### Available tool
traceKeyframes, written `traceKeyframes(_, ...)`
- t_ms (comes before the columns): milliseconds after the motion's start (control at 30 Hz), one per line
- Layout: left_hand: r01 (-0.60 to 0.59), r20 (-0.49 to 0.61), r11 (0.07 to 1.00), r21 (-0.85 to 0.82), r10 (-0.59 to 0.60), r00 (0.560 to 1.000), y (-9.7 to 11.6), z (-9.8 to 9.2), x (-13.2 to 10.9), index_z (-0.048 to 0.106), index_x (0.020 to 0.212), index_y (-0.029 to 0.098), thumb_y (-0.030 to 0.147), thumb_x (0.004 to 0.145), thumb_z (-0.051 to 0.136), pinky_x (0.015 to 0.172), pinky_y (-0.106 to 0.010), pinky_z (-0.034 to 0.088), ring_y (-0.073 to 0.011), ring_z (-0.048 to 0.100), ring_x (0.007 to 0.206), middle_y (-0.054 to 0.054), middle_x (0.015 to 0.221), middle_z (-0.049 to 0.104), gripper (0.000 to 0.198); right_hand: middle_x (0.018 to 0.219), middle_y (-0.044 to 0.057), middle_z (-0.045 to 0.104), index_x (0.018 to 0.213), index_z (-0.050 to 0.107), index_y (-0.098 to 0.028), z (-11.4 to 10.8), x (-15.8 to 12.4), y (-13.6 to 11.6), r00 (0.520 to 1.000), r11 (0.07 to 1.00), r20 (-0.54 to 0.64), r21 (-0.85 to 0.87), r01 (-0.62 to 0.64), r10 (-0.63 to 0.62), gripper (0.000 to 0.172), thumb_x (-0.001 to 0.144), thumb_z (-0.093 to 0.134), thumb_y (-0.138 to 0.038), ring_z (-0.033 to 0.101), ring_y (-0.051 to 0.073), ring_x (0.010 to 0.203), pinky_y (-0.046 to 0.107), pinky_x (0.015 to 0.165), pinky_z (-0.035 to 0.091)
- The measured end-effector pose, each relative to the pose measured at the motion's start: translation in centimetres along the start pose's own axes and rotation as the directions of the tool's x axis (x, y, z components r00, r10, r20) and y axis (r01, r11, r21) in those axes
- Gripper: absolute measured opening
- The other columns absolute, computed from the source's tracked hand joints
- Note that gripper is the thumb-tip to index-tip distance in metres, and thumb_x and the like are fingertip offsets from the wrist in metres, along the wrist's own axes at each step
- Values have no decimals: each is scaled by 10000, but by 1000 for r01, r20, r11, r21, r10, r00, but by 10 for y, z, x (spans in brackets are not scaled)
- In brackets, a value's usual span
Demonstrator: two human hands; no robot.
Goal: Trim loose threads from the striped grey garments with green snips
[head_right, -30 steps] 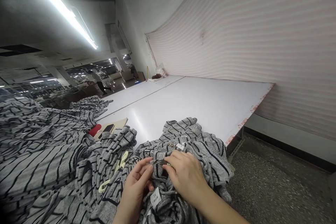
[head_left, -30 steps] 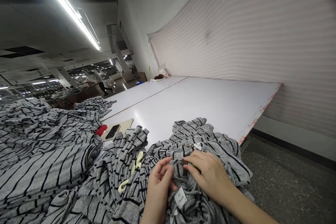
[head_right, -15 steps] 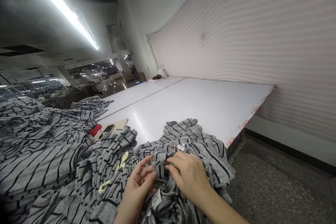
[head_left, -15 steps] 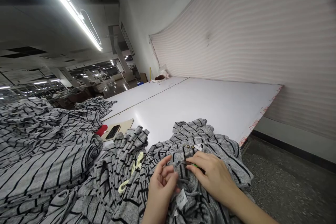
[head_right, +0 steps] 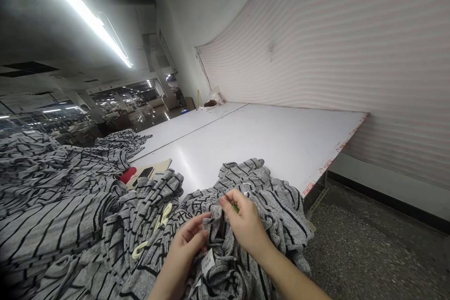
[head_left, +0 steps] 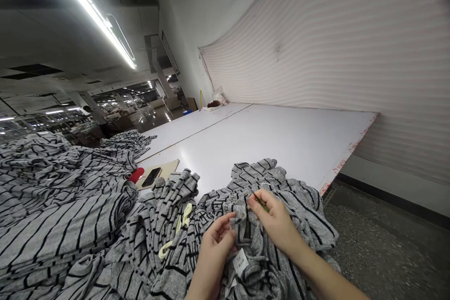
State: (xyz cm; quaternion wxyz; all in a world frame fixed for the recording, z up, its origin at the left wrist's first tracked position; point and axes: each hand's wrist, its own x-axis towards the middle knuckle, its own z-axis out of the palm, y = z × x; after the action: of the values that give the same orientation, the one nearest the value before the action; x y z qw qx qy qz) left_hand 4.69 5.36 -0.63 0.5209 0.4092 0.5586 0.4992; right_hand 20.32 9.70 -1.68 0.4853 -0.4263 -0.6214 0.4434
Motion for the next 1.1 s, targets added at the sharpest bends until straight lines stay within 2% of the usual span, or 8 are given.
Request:
traceKeyframes(167, 144, 1, 989, -45, -144, 990, 4, -8, 6, 679, 1014, 166, 341, 657, 770, 471, -151, 313, -45, 367, 486, 67, 560, 426, 408, 620, -37, 493, 745, 468, -194, -15, -7, 6, 981, 994, 173, -82, -74, 87, 366, 930, 410, -504, 473, 119, 584, 221, 547, 331)
traceKeyframes(367, 161, -42, 961, -222, -175, 984, 4, -12, 6, 666, 792, 156, 332, 582, 817, 399, -137, 264, -18, 345, 464, 33, 723, 587, 313, 968, 7, 591, 977, 618, -262, -18, -15, 1, 989, 950, 142, -311, 11, 35, 178, 861, 560, -385, 556, 167, 813, 250, 663, 382)
traceKeyframes(467, 179, -14, 964, -196, -186, 983, 5, -10, 3, 674, 852, 167, 354, 625, 800, 431, -133, 329, -32, 454, 509, 7, 805, 638, 320, 989, 17, 600, 1063, 626, -287, -18, -17, 0, 989, 920, 149, -390, 47, 13, 233, 897, 495, -384, 568, 177, 814, 264, 664, 398)
traceKeyframes(600, 194, 44, 977, -85, -191, 981, 6, -6, 3, 680, 907, 148, 317, 579, 829, 676, -237, 494, -159, 637, 720, -59, 839, 696, 398, 1024, 24, 628, 1067, 642, -269, -18, -15, 0, 993, 905, 113, -419, 70, -25, 241, 912, 470, -334, 587, 183, 871, 281, 737, 420)
traceKeyframes(700, 232, 69, 965, -118, -225, 972, 8, -7, 4, 674, 927, 148, 325, 605, 801, 699, -274, 506, -187, 655, 719, -63, 784, 710, 389, 1057, 30, 632, 1079, 639, -260, -19, -13, -1, 993, 916, 114, -394, 73, -30, 243, 906, 483, -328, 591, 186, 903, 277, 748, 427)
traceKeyframes(933, 286, 52, 948, -142, -281, 958, 12, -12, 2, 674, 984, 172, 284, 663, 755, 496, -164, 413, -108, 598, 601, -33, 783, 698, 350, 960, 18, 626, 1077, 639, -277, -12, -19, -2, 975, 855, 199, -483, 188, -102, 222, 901, 506, -287, 569, 190, 860, 300, 750, 404)
traceKeyframes(1033, 252, 69, 958, -137, -244, 967, 9, -10, 1, 666, 1015, 174, 332, 645, 774, 583, -202, 454, -143, 618, 691, -43, 822, 678, 416, 925, 15, 631, 1027, 655, -270, -9, -21, -2, 973, 850, 197, -486, 202, -118, 205, 912, 486, -274, 573, 184, 840, 299, 744, 399)
traceKeyframes(1100, 156, 29, 985, -78, -155, 988, 6, -8, 1, 671, 980, 175, 370, 615, 793, 678, -240, 466, -165, 615, 751, -35, 830, 650, 431, 954, 19, 629, 1025, 640, -267, -12, -20, 0, 985, 876, 151, -461, 140, -77, 209, 923, 463, -314, 579, 183, 835, 289, 716, 410)
